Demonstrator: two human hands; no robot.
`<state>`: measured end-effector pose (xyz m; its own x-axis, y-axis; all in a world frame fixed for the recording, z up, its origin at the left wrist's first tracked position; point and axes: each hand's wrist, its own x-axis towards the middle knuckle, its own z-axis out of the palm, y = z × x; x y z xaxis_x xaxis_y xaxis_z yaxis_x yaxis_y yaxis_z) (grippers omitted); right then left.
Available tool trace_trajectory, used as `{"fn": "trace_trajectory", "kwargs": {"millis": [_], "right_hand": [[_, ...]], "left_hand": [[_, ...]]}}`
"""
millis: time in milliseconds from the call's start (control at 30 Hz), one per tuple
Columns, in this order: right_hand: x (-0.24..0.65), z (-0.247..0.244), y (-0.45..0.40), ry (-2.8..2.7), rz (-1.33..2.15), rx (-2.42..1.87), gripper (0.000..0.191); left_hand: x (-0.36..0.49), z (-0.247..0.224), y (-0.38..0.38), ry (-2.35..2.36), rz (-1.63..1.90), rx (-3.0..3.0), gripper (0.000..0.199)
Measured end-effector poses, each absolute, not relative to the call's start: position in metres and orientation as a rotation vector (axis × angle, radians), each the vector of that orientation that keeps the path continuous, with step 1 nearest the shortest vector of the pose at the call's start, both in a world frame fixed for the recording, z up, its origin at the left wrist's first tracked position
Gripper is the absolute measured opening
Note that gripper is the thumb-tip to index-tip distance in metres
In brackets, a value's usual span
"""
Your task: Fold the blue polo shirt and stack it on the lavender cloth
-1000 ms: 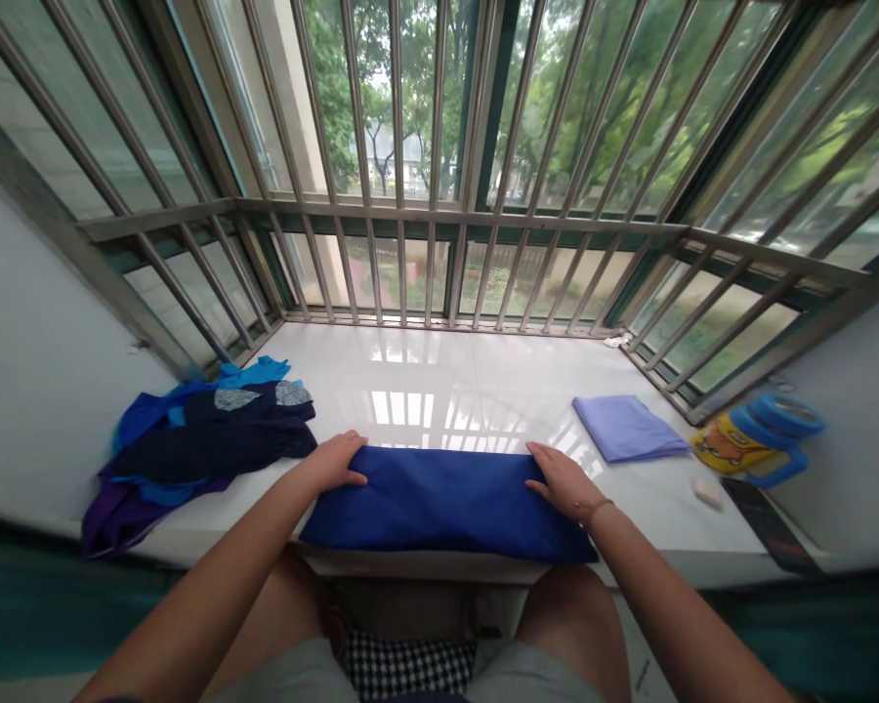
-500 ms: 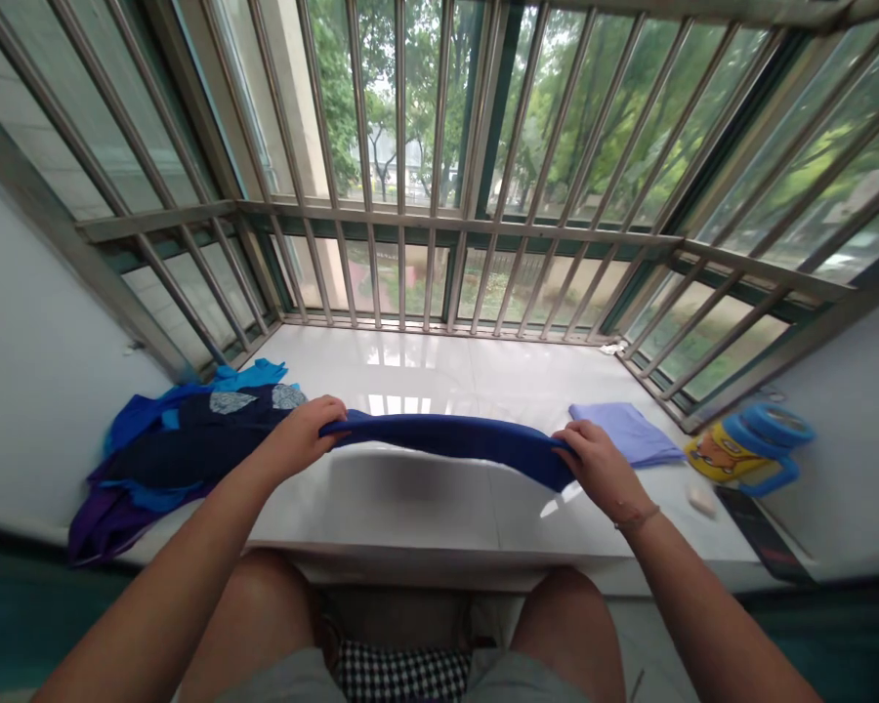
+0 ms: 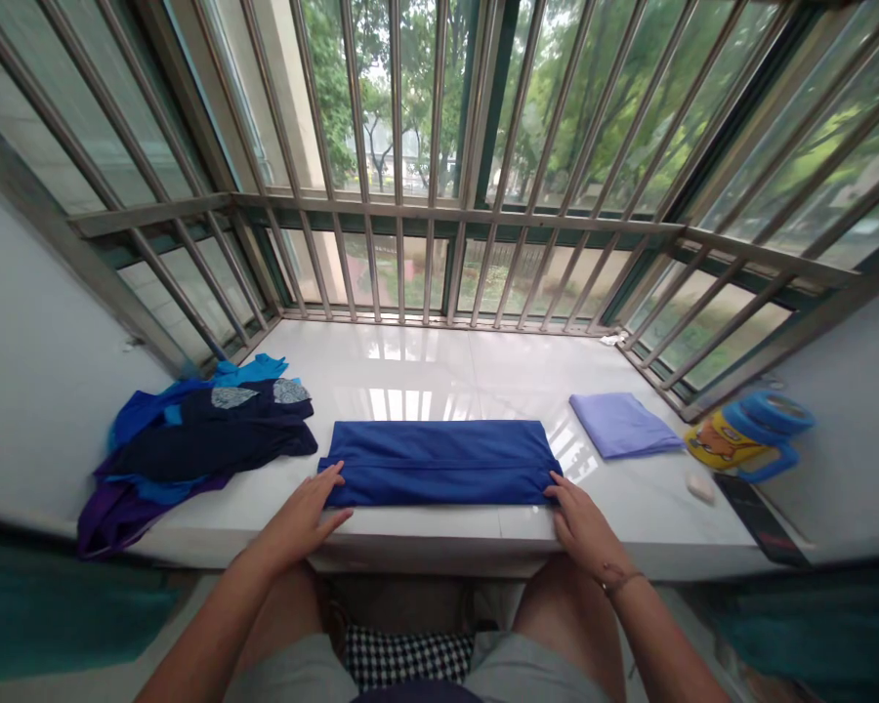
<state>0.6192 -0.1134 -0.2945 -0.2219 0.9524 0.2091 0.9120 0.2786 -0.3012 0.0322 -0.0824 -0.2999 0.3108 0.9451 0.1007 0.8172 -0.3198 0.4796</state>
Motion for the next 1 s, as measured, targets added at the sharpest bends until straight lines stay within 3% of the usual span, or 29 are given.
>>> {"fn": "trace_trajectory", "kwargs": {"millis": [67,200,333,400,600,833,1000], "right_hand": [[0.617,-0.290,-0.108,-2.086,0.146,-1.790,0.032],[0.597,-0.285,-0.089,-1.747,0.052,-2.176,0.052],[0.579,-0.290,-0.068,-1.531,0.063,-2.375,0.066],[0.578,-0.294,-0.059,-1.453,0.035,-2.377,0.062],[0.599,-0.303,-0.048,-1.442,-0.069,-2.252,0.046],[0.589,-0.294,-0.057,-1.459,0.137,-2.529,0.065],[0.599,-0.279,-0.048,-1.517,0.360,-2.559,0.048]], "left_hand": [[0.034,-0.305,-0.077,1.649,0.634,2.202,0.056],[0.040,-0.315,-0.065,1.826,0.810,2.113,0.053],[0.038,-0.311,-0.060,2.207,0.762,1.946,0.061],[0.037,-0.305,-0.056,2.323,0.708,1.822,0.061],[0.037,-0.283,-0.039,2.181,0.688,1.534,0.031],[0.043,-0.285,-0.041,2.239,0.681,1.567,0.029],[0.046,-0.283,-0.042,2.237,0.841,1.484,0.032]]}}
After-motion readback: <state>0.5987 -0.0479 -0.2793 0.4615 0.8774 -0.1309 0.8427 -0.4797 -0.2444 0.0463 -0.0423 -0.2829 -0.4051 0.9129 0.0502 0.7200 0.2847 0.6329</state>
